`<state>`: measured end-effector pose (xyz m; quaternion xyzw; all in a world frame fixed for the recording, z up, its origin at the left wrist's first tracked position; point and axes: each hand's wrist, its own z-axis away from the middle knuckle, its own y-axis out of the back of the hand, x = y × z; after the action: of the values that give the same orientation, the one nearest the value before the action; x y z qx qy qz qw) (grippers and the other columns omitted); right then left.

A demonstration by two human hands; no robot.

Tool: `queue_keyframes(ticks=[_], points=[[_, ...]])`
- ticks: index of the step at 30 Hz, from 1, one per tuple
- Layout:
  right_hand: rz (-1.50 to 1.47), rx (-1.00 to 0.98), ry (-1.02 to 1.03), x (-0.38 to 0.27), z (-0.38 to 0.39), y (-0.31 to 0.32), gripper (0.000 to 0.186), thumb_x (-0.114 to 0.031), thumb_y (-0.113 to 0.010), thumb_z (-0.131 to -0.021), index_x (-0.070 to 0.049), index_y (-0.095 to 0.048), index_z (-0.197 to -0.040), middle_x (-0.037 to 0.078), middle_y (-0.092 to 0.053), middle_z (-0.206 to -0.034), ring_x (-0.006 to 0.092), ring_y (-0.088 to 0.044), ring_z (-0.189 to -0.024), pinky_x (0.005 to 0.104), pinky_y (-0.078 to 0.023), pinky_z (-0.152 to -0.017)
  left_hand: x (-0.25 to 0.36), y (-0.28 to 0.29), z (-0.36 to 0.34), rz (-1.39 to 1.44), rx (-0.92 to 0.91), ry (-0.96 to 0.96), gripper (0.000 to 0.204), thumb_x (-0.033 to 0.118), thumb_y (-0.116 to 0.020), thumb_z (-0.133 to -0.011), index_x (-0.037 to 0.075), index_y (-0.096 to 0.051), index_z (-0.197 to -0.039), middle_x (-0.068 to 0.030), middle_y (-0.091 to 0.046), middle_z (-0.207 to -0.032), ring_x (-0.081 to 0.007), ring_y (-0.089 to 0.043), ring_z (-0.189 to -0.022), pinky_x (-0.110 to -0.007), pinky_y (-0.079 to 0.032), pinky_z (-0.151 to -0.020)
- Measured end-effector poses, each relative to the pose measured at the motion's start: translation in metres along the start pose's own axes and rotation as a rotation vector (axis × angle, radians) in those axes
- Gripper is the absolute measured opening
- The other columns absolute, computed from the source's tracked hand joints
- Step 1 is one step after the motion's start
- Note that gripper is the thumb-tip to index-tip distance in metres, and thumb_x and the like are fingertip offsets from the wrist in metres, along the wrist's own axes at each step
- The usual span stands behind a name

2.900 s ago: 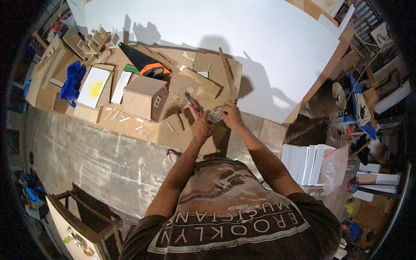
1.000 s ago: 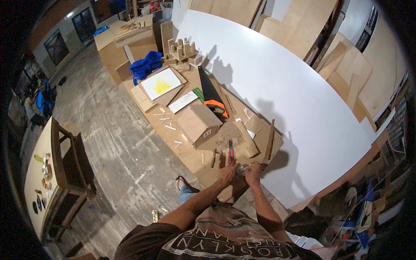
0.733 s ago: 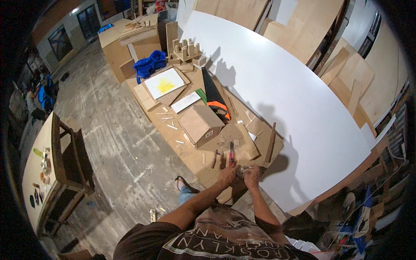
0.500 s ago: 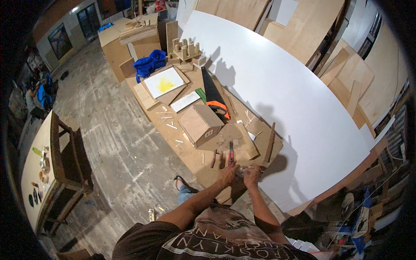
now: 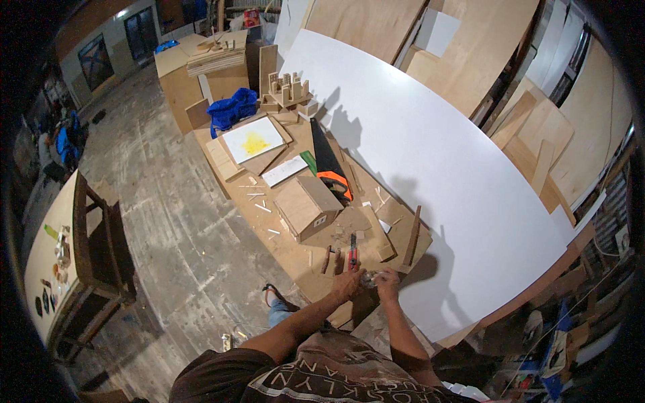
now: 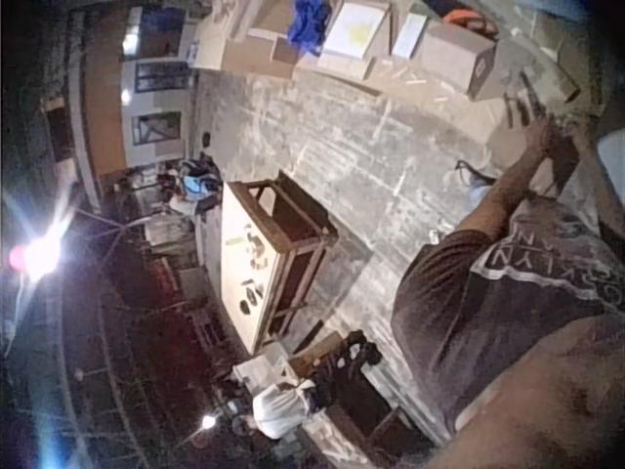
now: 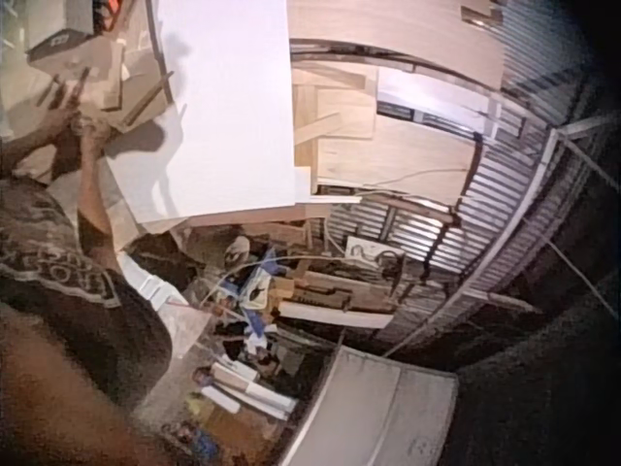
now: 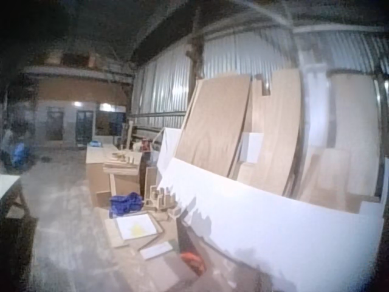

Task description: The person builds a small wooden house model by applying adhesive to small wooden strips and attaching them to the frame of the model.

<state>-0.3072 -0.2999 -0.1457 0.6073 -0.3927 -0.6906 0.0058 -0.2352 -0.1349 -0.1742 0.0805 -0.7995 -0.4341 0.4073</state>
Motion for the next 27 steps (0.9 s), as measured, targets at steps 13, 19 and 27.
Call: queue_keyframes(ticks=[13,19,27], points=[[-0.427,0.313,-0.382,-0.026,0.012,0.057,0.014,-0.015,-0.065,-0.093,-0.001,-0.064,-0.09,0.003,-0.062,-0.088,0.0179,-0.055,-0.069,0.0299,-0.044,-0.063,-0.004,-0.005,-0.007,0.2,-0.179,0.059,0.054,0.022,-0.07,-0.079,0.003,-0.043,-0.123,-0.0233,-0.066,-0.095,-0.0388,-0.068,-0.09,-0.051,-0.054,-0.071],[-1.054,0.205,-0.408,-0.064,0.031,0.085,0.008,-0.011,-0.065,-0.095,-0.004,-0.065,-0.099,0.006,-0.063,-0.096,0.0139,-0.059,-0.083,0.0265,-0.048,-0.066,-0.012,0.074,-0.001,1.208,-0.397,0.769,0.044,0.033,-0.058,-0.092,0.009,-0.05,-0.128,-0.0082,-0.062,-0.104,-0.0241,-0.062,-0.086,-0.045,-0.052,-0.072],[-1.319,-0.002,-0.314,-0.183,0.041,0.064,0.011,-0.004,-0.062,-0.093,-0.004,-0.063,-0.104,0.003,-0.063,-0.09,0.0153,-0.057,-0.079,0.0301,-0.045,-0.07,0.048,0.208,-0.029,1.94,-0.269,0.543,0.043,0.026,-0.047,-0.103,0.0,-0.046,-0.138,-0.0104,-0.058,-0.125,-0.0218,-0.062,-0.099,-0.032,-0.052,-0.078]])
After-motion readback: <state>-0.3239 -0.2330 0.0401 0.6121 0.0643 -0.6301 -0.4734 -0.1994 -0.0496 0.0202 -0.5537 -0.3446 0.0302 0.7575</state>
